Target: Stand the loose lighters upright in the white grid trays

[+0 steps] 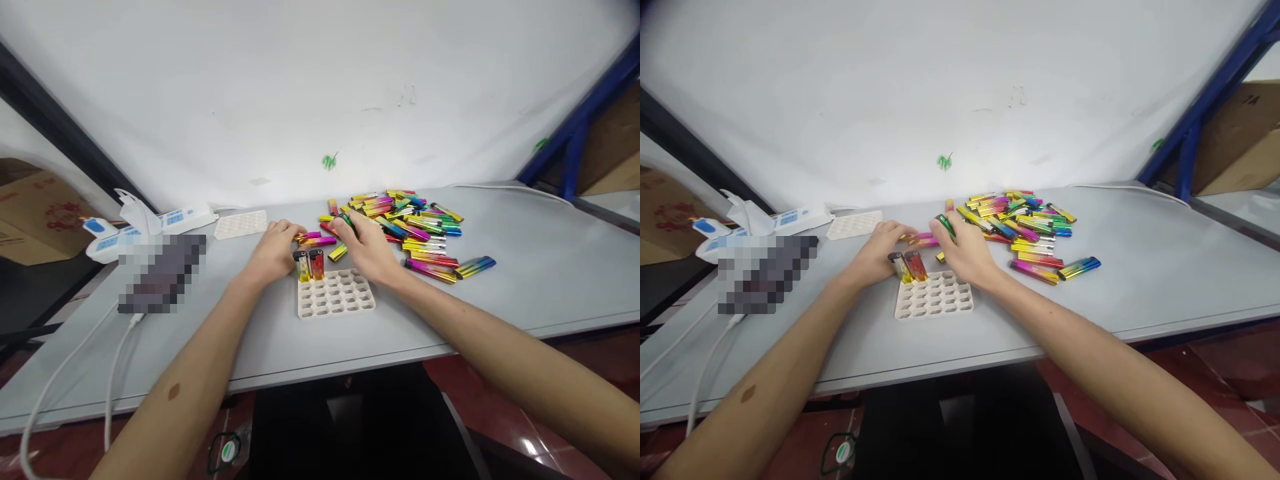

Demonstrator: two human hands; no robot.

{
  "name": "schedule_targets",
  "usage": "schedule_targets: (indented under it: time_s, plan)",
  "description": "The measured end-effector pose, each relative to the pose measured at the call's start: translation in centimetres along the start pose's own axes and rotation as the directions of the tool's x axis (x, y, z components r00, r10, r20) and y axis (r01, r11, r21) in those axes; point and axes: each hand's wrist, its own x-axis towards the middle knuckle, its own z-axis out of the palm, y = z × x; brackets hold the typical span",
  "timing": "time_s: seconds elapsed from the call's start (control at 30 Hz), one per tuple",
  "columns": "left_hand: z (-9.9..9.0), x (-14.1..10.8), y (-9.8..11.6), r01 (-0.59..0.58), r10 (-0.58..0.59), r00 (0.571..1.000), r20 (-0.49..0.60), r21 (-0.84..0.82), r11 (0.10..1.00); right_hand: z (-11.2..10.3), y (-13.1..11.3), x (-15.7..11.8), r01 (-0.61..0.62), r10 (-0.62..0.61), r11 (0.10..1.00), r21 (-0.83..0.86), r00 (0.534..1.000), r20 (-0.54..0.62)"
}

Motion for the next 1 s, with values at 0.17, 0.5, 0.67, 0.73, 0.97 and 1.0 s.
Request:
schedule_targets:
  time_s: [0.17, 0.5, 0.67, 0.73, 0.97, 1.0]
  plan:
    - [-0.20, -0.11, -0.04, -0.005, 0.004, 0.999, 0.053, 0.013, 1.000, -0.09, -0.41, -0.22, 0.019, -0.020, 1.000, 0.015, 0.998, 0.058]
    - [0.28, -0.08, -0.36, -0.038, 0.038, 0.998, 0.043, -0.018, 0.999, 0.39, 0.10, -0.30, -0.034, 0.031, 0.998, 0.060, 0.998, 0.059]
    - [0.05, -0.19, -0.20, -0.047, 0.048, 0.997, 0.062, -0.015, 0.999, 0.16, -0.25, -0.20, -0.021, 0.021, 1.000, 0.005, 1.000, 0.015]
    - [-0.12, -0.25, -0.03, -0.048, 0.048, 0.996, 0.076, -0.010, 0.999, 0.02, -0.43, -0.25, -0.008, 0.009, 1.000, -0.029, 0.999, 0.047]
    - [-0.10, -0.25, 0.06, -0.034, 0.033, 0.996, 0.084, 0.016, 0.999, 0.15, -0.18, -0.28, -0.018, 0.018, 1.000, -0.002, 0.999, 0.046]
    - [-0.11, -0.24, 0.06, -0.035, 0.033, 0.997, 0.077, 0.027, 0.999, 0.24, -0.02, -0.25, -0.040, 0.039, 0.999, 0.025, 0.999, 0.036]
